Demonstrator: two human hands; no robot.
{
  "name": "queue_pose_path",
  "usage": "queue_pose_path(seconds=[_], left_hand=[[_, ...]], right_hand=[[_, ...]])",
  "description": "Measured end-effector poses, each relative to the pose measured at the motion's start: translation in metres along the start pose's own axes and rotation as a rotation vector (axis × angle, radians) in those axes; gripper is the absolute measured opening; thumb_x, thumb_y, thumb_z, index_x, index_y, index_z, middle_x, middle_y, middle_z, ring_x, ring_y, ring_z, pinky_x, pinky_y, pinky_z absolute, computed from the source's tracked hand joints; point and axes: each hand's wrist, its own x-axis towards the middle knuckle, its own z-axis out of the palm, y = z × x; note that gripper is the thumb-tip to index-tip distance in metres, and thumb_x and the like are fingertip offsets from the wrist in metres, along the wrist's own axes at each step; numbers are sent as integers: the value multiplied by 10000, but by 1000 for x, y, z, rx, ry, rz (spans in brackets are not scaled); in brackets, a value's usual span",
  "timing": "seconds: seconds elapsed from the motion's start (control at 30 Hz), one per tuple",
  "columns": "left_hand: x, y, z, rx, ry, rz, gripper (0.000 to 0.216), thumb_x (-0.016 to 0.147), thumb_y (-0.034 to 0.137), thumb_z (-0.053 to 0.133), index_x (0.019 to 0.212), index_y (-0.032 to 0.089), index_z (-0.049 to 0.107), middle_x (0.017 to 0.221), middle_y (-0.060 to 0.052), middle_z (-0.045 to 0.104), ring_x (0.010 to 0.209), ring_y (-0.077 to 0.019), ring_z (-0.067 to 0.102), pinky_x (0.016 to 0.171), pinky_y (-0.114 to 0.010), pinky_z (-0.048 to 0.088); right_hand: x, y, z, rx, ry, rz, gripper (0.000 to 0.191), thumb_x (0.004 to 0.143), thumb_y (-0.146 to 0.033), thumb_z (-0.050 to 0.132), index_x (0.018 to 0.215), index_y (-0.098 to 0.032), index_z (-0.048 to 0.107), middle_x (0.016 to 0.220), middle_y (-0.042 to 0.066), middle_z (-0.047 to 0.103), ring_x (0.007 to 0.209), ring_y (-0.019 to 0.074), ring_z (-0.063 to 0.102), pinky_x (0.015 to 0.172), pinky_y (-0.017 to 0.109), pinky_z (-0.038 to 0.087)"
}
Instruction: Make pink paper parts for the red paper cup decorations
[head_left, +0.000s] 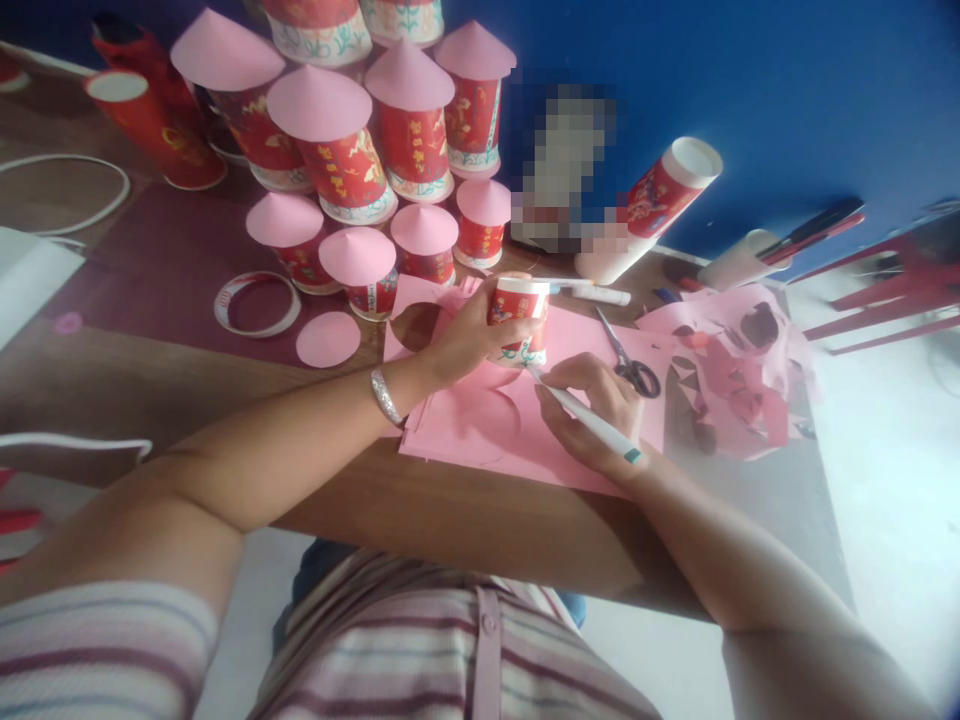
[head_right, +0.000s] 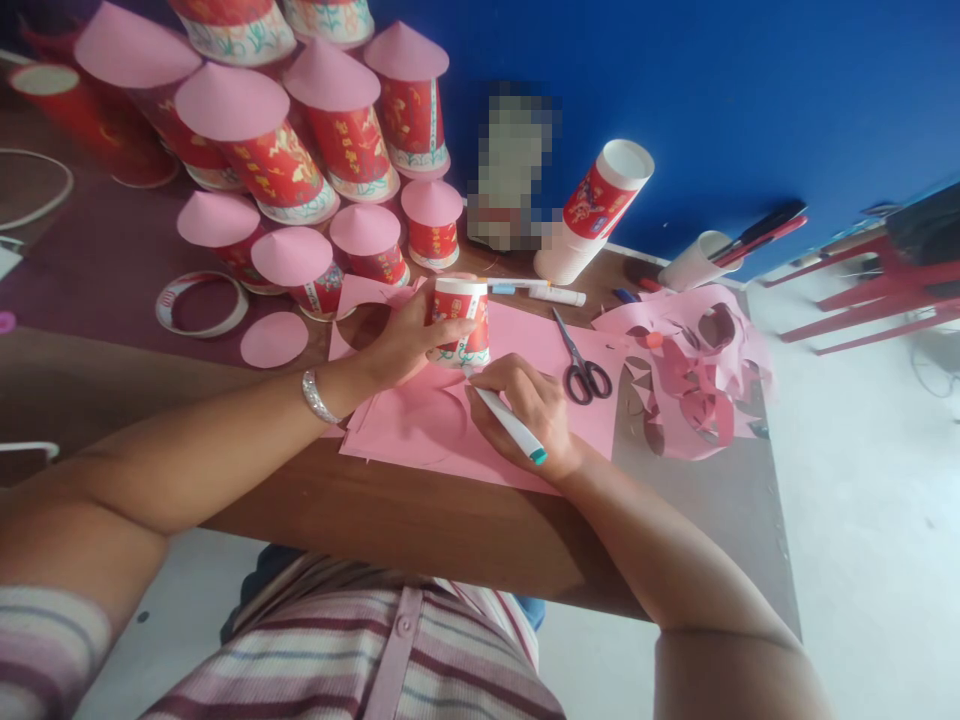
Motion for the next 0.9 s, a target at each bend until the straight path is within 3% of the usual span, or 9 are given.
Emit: queue_pose_path(seconds=[0.23,0.5,0.9], left_hand=[[-2,-1,-2,19,-14,-23,696,893,555,926,1414,260,570,1201,-53,774,1059,-225,805,924,-390,664],[-2,-1,-3,15,40,-45,702,856,522,976,1416,266,638,1221,-51,782,1078,-210,784,916,-347,655],[-2,1,-1,-3,10,-55,704,842,471,965,1403,259,598,1211,-44,747,1061,-199,743,922,-357,641]], right_hand=[[1,0,0,26,1,10,136,1086,-146,706,1086,-281,686,910,-10,801,741,169,791,658,280,624],[-2,2,0,-31,-8,33,87,1083,-197,712,1067,-283,709,888,4,809,716,183,793,624,302,644],[-2,2,1,6,3,30,93,1091,-195,710,1054,-280,708,879,-3,802,721,174,791,635,290,638]])
